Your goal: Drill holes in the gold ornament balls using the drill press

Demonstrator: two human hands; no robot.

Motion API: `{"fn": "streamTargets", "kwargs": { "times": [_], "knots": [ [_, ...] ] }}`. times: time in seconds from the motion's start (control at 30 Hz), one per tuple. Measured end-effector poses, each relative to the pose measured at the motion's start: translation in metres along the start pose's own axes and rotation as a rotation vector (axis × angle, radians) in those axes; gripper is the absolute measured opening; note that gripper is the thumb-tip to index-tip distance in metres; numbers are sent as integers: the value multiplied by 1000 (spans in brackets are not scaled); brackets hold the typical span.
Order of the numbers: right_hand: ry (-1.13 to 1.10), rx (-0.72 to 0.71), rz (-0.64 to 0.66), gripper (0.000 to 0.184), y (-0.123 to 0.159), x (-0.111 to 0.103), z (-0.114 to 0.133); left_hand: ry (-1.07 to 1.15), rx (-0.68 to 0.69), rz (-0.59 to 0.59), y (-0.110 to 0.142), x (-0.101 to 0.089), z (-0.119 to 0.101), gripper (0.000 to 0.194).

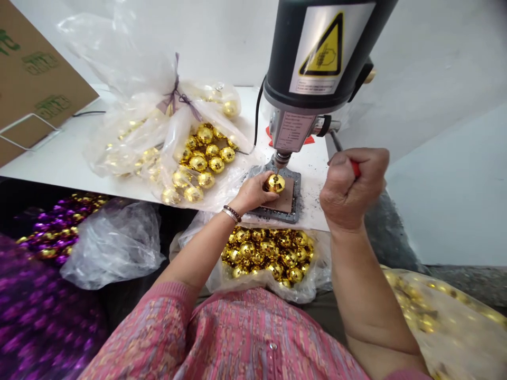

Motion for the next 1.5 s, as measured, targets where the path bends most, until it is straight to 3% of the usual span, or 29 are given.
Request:
{"fn": "streamTargets", "kwargs": {
  "times": [0.3,0.43,0.53,0.63,0.83,0.97,1.03,1.13,1.2,1.23,1.33,1.43,1.5],
  "knots": [
    [-122,-112,-104,25,14,8,-3,15,-8,-9,-1,0,1,60],
    [-137,-48,-91,26,-31,4,13,39,-25,-17,3,1,-3,60],
    [-222,185,90,25,-73,13,15,66,3,-43,15,-2,-9,58],
    [-239,286,138,24,-94,16,16,59,54,-61,37,-5,-14,61],
    [-249,295,113,29,-90,20,16,50,211,145,78,15,-24,66],
    [-278,314,74,27,-86,18,10,-7,287,272,85,22,-32,74],
    [-279,295,58,22,-84,16,7,-39,252,183,75,4,-29,59],
    [-299,232,35,19,-82,14,7,-175,89,-155,49,-54,-15,35],
    [-298,247,8,19,-79,12,8,-325,-72,-362,33,-96,-1,42],
    [-284,266,2,20,-79,11,10,-416,-154,-392,24,-111,6,45],
    [-250,307,19,22,-77,10,16,-690,-310,-298,3,-135,25,39],
    [-251,285,33,23,-76,8,20,-811,-307,-169,-6,-132,39,37],
    [-233,241,38,23,-75,7,22,-814,-295,-159,-5,-128,43,38]
  ]
}}
Point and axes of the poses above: each hand's wrist, its own y-axis away from the middle knuckle, its own x-axis out of the palm, z = x × y, the point moved 6 cm from there along -y, towards the middle knuckle, and after that the axes turned 5 degrees about y, right-handed, at the moved point
